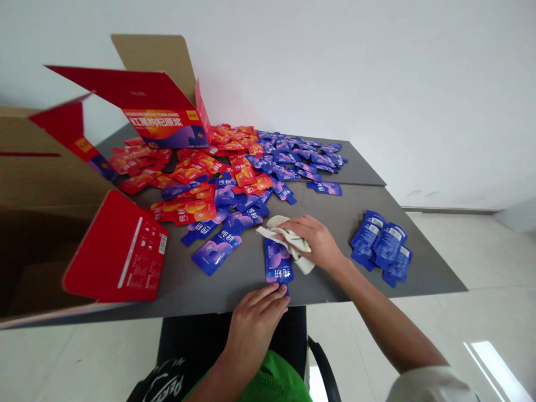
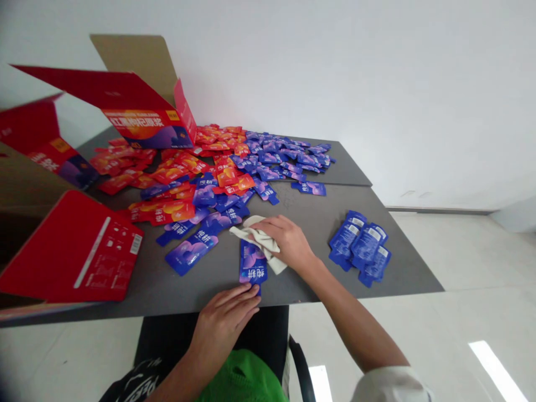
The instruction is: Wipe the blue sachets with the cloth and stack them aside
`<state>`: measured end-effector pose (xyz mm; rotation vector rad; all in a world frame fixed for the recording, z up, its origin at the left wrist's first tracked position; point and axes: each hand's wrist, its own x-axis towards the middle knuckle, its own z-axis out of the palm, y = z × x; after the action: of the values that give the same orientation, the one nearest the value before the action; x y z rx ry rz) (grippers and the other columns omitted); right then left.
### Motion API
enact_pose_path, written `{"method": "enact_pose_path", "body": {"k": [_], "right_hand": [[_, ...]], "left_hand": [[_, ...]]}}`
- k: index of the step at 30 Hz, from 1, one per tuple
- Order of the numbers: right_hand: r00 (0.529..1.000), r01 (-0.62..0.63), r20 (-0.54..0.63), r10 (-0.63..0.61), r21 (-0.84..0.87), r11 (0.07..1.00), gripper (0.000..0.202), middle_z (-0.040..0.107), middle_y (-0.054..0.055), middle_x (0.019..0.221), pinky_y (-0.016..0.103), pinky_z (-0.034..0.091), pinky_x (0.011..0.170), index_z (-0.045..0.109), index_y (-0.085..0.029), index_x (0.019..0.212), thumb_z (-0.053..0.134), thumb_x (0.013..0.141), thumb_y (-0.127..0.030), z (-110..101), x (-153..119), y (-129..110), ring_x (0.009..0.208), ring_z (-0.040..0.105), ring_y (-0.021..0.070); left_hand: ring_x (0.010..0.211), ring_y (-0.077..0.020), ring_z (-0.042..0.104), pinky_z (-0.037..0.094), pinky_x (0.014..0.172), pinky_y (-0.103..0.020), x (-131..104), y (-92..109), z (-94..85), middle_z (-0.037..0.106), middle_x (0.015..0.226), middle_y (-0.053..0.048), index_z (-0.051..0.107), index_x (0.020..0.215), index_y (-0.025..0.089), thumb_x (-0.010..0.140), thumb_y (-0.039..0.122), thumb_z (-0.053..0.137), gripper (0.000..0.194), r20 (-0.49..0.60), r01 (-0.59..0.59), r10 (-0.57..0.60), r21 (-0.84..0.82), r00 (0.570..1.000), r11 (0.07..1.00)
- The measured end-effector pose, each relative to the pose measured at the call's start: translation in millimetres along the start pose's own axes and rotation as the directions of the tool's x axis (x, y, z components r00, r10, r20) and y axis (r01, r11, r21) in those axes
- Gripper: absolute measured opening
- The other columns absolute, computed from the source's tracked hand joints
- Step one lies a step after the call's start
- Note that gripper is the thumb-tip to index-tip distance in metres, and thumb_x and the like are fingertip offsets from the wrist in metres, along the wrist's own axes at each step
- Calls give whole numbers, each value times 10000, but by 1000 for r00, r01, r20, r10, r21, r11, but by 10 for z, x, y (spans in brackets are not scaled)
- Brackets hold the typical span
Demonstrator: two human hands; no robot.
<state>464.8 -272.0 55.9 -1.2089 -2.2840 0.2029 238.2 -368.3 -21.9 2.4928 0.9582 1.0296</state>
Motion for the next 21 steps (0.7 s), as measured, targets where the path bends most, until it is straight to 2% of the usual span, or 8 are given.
{"method": "enact_pose_path", "body": {"k": [2, 5, 8, 12, 14, 16, 19, 21], "right_hand": [[999, 16, 49, -19, 54, 998, 329, 722, 101, 1270, 372, 500, 886, 655, -230, 1335, 629, 1010, -277, -78, -240, -227, 1028, 659, 238], [978, 22, 203, -44, 106, 994, 342, 729, 86, 1253, 364, 503, 868, 659, -248, 1326, 662, 985, -260, -67, -577, -485, 996, 659, 229], [971, -15, 239, -13, 114, 993, 352, 734, 83, 1235, 360, 517, 873, 670, -242, 1310, 691, 959, -256, 83, -651, -459, 1000, 658, 235], [990, -76, 121, 68, 65, 995, 300, 741, 94, 1218, 366, 527, 934, 694, -224, 1278, 658, 998, -324, 264, -295, -45, 1051, 667, 243], [993, -102, 58, 102, -8, 995, 275, 756, 105, 1173, 373, 533, 927, 722, -218, 1237, 641, 1013, -354, 262, -70, 161, 1025, 681, 246], [993, -118, -15, 117, -51, 992, 267, 764, 112, 1153, 379, 538, 919, 736, -213, 1219, 645, 1010, -354, 191, 58, 267, 1017, 692, 251], [962, -168, -217, 168, 15, 986, 252, 766, 92, 1180, 386, 533, 951, 739, -232, 1213, 638, 1015, -351, 21, -44, 202, 1059, 699, 249], [898, -234, -360, 252, 94, 968, 240, 770, 81, 1168, 394, 541, 947, 746, -244, 1190, 646, 1009, -364, -75, -276, 64, 1056, 707, 251]], "left_hand": [[1116, -214, 742, 617, 927, -376, 8, 6, -10, 789, 1193, 0, 742, 1137, 219, 992, 145, 639, 192, 2, -6, 6, 3, 1000, 1000], [989, -217, 768, 618, 898, -385, 15, 6, -36, 812, 1086, -3, 754, 1094, 229, 1002, 168, 629, 167, 15, 13, -13, -4, 1000, 1000], [980, -215, 768, 618, 891, -383, 15, -4, -50, 812, 1077, -1, 753, 1101, 234, 1014, 178, 612, 176, 21, 10, -9, -13, 1000, 1000], [1129, -218, 738, 621, 924, -380, 7, -16, -33, 787, 1200, -1, 744, 1146, 224, 1018, 169, 603, 198, 24, -24, 24, -6, 999, 1000], [1114, -214, 745, 631, 909, -379, 5, -17, -29, 792, 1185, -4, 749, 1134, 221, 1023, 166, 592, 200, 18, -27, 27, 9, 999, 1000], [1099, -213, 752, 636, 900, -377, 18, -17, -50, 795, 1172, -13, 753, 1119, 220, 1032, 172, 573, 206, 17, -36, 36, 16, 999, 999], [1055, -215, 762, 634, 890, -377, 104, -36, -138, 807, 1120, -19, 752, 1121, 225, 1045, 239, 566, 201, 42, -49, 50, -25, 998, 998], [999, -213, 766, 623, 881, -374, 224, -76, -208, 810, 1076, -26, 742, 1150, 228, 1047, 288, 572, 207, 60, -19, 22, -56, 998, 998]]}}
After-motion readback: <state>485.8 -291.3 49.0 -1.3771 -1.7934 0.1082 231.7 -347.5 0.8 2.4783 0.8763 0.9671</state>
